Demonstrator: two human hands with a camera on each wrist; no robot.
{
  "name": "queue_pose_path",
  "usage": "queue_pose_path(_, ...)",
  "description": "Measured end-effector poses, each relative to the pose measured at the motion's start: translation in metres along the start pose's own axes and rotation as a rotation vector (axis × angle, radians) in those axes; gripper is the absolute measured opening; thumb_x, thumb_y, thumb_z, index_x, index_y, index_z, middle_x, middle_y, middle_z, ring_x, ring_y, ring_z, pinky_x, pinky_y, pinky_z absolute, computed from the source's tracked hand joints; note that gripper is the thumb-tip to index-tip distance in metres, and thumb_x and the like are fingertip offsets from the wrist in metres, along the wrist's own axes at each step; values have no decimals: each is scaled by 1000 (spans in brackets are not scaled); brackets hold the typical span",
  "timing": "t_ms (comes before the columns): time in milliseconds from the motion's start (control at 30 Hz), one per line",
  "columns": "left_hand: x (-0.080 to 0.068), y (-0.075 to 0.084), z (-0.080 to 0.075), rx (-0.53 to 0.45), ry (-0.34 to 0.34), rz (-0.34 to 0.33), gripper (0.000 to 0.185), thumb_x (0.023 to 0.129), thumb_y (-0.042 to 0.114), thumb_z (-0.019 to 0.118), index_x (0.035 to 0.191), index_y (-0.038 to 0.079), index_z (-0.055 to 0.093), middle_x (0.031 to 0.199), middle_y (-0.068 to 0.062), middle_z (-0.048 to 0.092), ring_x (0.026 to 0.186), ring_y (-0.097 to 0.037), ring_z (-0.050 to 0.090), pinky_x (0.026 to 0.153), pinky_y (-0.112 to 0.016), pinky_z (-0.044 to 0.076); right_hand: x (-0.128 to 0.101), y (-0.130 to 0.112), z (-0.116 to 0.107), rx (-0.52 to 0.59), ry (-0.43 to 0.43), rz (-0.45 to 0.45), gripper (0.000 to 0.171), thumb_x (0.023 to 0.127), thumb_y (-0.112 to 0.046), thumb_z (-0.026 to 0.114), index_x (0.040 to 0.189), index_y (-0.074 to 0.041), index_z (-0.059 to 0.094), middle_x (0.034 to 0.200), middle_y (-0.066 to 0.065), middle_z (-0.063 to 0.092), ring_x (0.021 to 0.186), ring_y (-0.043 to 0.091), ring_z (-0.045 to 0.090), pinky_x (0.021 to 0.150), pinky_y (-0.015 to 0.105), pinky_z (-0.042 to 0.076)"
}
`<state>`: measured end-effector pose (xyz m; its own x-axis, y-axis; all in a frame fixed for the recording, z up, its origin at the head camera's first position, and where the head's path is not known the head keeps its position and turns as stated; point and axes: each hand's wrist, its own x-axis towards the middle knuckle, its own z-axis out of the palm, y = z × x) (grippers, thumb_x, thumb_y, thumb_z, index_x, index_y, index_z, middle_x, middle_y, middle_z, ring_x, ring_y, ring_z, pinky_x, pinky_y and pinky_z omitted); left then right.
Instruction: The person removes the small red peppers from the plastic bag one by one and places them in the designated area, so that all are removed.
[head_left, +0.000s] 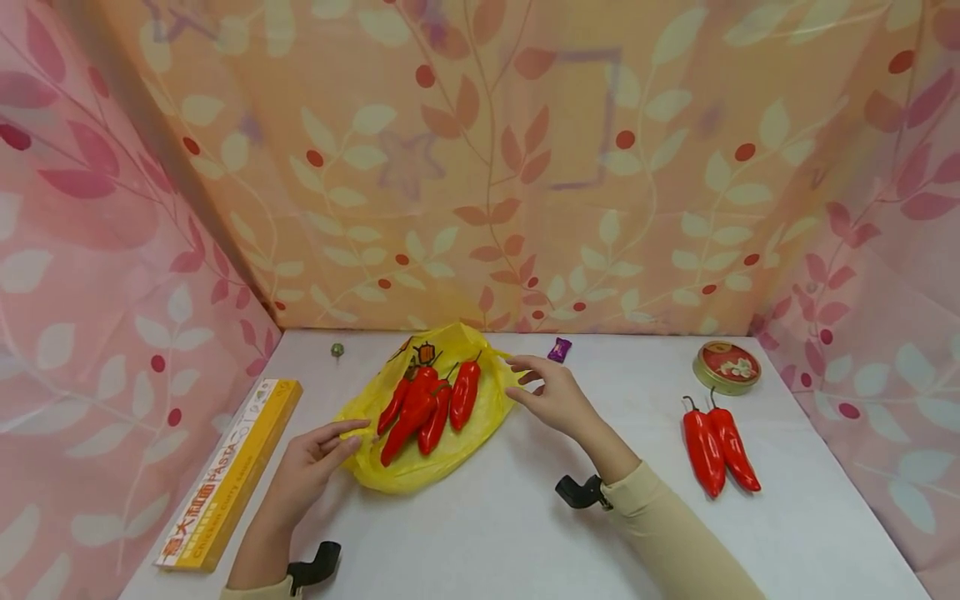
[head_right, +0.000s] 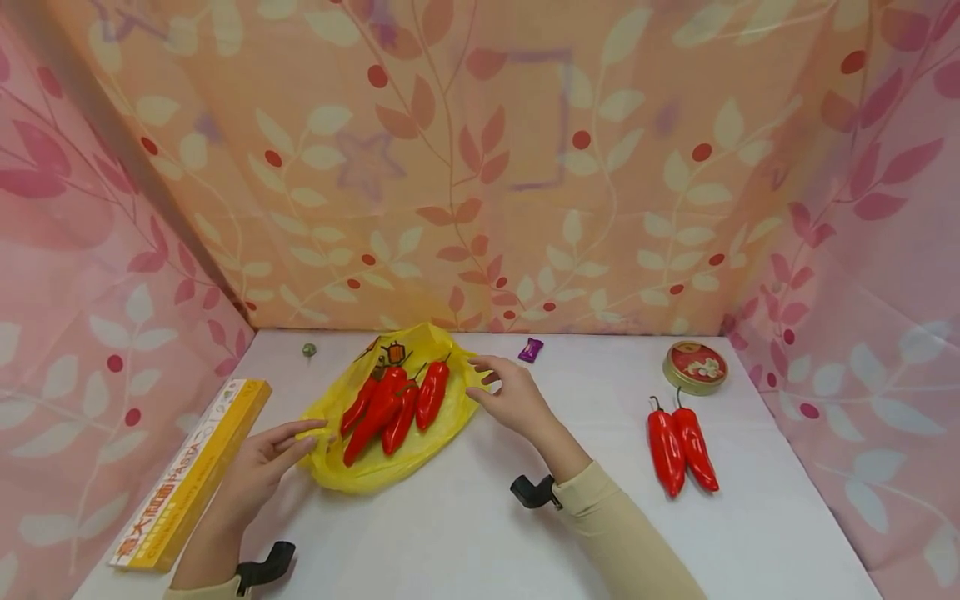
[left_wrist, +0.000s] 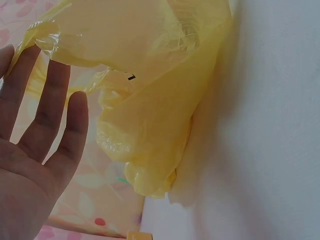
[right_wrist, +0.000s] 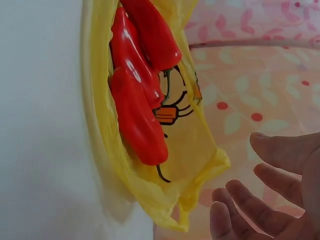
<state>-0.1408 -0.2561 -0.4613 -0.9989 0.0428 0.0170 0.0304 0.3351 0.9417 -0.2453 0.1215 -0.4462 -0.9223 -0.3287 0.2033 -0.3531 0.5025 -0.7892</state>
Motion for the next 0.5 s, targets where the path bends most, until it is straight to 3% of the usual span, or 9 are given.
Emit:
queue_pose_path(100, 1, 2, 2, 8, 4, 1, 36, 98, 26, 67, 129, 8, 67, 91, -7, 74, 67, -14, 45, 50, -24, 40, 6, 0, 6, 32, -26, 34, 47, 91, -25, 76, 135, -16, 62, 129, 10, 68, 110, 29, 66, 89, 43, 58)
queue_pose_path(233, -1, 2, 0, 6, 11, 2, 37, 99, 27, 66, 130, 9, 67, 104, -9, 77, 77, -12, 51, 56, -21, 44, 18, 1, 20, 45, -67, 80, 46, 91, -25, 76, 135, -19, 63, 130, 14, 67, 109, 28, 66, 90, 44, 58)
queue_pose_path(400, -1, 2, 0, -1, 4, -7, 37, 99, 29, 66, 131, 9, 66, 112, -11, 76, 86, -17, 55, 63, -18, 48, 31, 5, 36, 67, -97, 115, 49, 92, -24, 75, 137, -12, 61, 132, 18, 65, 110, 30, 65, 87, 41, 59)
queue_pose_path(500, -1, 0, -1, 12, 7, -9, 37, 99, 30, 66, 130, 10, 67, 112, -11, 76, 86, -19, 54, 60, -19, 47, 39, 5, 45, 97, -113, 125, 54, 92, -25, 75, 140, -9, 58, 134, 20, 63, 112, 35, 64, 88, 42, 59)
